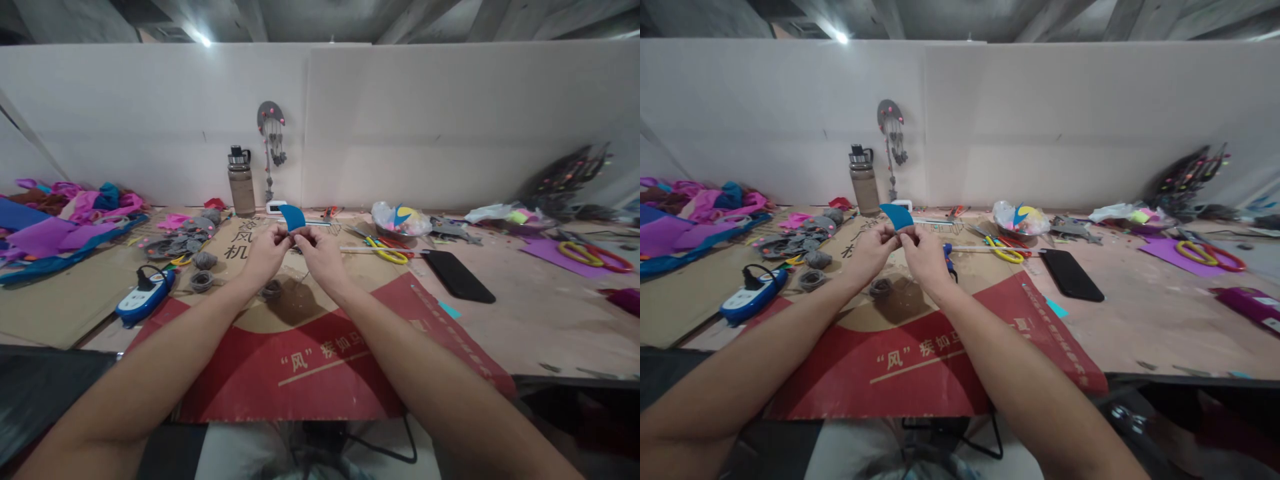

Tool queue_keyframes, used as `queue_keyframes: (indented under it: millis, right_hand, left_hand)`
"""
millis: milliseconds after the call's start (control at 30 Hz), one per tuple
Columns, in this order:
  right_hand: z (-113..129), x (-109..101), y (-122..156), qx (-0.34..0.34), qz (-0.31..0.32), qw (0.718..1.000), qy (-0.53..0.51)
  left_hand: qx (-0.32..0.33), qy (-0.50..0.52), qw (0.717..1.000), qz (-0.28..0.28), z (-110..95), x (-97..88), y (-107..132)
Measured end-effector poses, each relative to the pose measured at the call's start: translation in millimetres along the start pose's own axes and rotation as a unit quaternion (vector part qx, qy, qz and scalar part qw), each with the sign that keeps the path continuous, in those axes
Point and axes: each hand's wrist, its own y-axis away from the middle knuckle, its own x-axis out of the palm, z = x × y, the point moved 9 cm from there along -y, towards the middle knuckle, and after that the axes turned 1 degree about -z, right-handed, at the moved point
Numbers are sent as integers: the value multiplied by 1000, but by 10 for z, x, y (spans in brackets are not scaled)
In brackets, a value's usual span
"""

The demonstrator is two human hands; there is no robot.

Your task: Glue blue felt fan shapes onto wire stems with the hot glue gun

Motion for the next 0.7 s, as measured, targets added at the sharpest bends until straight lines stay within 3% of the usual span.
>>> queue_keyframes:
  millis: [167,333,533,700]
  right_hand:
    - [50,-12,34,-22,-8,999,39]
    - [-132,-146,-10,28,-67,997,-1]
    - [-232,-41,-41,72,-9,995,-73]
    - [-227,-138,-31,83,-35,995,-33]
  left_hand:
    - [-52,76,996,13,112,21,-14]
    - [-94,152,983,31,185,93,5]
    - [-89,187,978,36,155,145,29]
    - [-116,155,977,84,218,191,25]
